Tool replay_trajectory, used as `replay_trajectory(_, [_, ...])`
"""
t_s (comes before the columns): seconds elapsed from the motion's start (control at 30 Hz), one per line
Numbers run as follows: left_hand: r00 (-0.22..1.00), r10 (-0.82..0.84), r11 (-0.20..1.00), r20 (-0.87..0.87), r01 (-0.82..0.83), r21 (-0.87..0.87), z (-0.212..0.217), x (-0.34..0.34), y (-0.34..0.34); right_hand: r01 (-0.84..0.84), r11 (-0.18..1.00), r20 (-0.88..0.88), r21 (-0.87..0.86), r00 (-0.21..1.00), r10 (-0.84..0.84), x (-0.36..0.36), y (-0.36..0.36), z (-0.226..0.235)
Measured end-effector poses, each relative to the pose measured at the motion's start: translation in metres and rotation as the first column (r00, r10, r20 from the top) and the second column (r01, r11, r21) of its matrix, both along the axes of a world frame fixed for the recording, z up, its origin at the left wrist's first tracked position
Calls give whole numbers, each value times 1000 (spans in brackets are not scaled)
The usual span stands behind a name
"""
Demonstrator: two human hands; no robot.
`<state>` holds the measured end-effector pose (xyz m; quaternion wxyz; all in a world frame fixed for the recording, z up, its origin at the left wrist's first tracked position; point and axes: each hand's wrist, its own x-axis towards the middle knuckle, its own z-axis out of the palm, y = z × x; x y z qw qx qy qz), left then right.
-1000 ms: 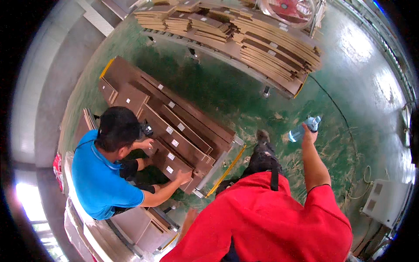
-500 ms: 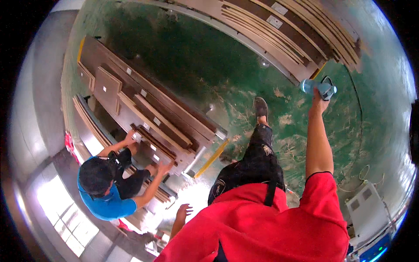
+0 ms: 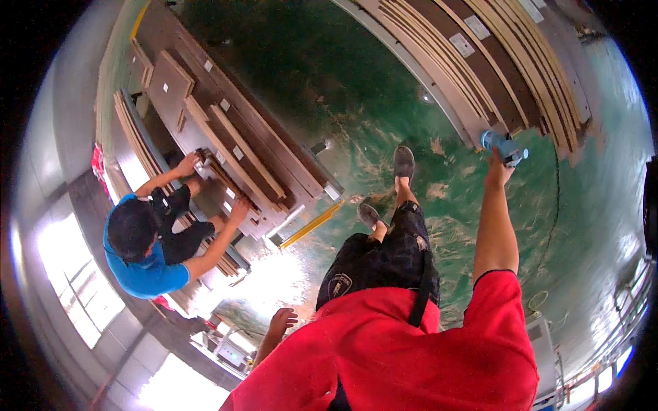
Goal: The person sorts and stacks various wooden panels and planks in a workshop. They move pieces from a large work table to a designated stacking area, organizing them by size and type.
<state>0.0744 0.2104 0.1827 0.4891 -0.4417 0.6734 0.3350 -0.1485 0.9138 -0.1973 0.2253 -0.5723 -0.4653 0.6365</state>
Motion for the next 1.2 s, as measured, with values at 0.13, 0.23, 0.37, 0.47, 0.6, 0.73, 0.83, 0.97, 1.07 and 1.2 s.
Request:
replay_trajectory(0.13, [977,213,974,29,-210,-79,-18,10,17,53,980,-45,-189,997,-62,-3,4,-2])
replay_trajectory(0.23, [936,349,936,-51,-351,-34,-20,17,24,-70,979,-50,-189,997,62,4,18,-25])
replay_trajectory(0.37, [830,534,844,-162,-535,41,-43,96,4,-310,885,177,-347,905,387,15,-16,14])
replay_trajectory(0.47, [820,520,854,-238,-509,112,-66,153,-2,-648,710,311,-275,639,703,51,-73,-6])
replay_trajectory(0.6, [831,401,911,-385,-406,72,-102,205,0,-888,237,263,-394,138,955,67,-226,103])
replay_trajectory(0.73, [719,485,847,-498,-528,63,-101,245,0,-916,-90,139,-392,-156,978,101,-324,155])
replay_trajectory(0.83, [587,575,756,-570,-647,96,-105,287,-16,-922,-266,126,-282,-310,942,112,-380,178])
replay_trajectory(0.97, [492,633,642,-598,-765,50,-96,330,-20,-887,-388,200,-250,-440,876,105,-431,190])
replay_trajectory(1.07, [320,735,485,-598,-864,133,-94,367,-24,-860,-447,250,-246,-502,828,99,-453,187])
replay_trajectory(1.2, [181,751,351,-635,-924,152,-117,402,-29,-821,-515,308,-246,-570,761,92,-482,191])
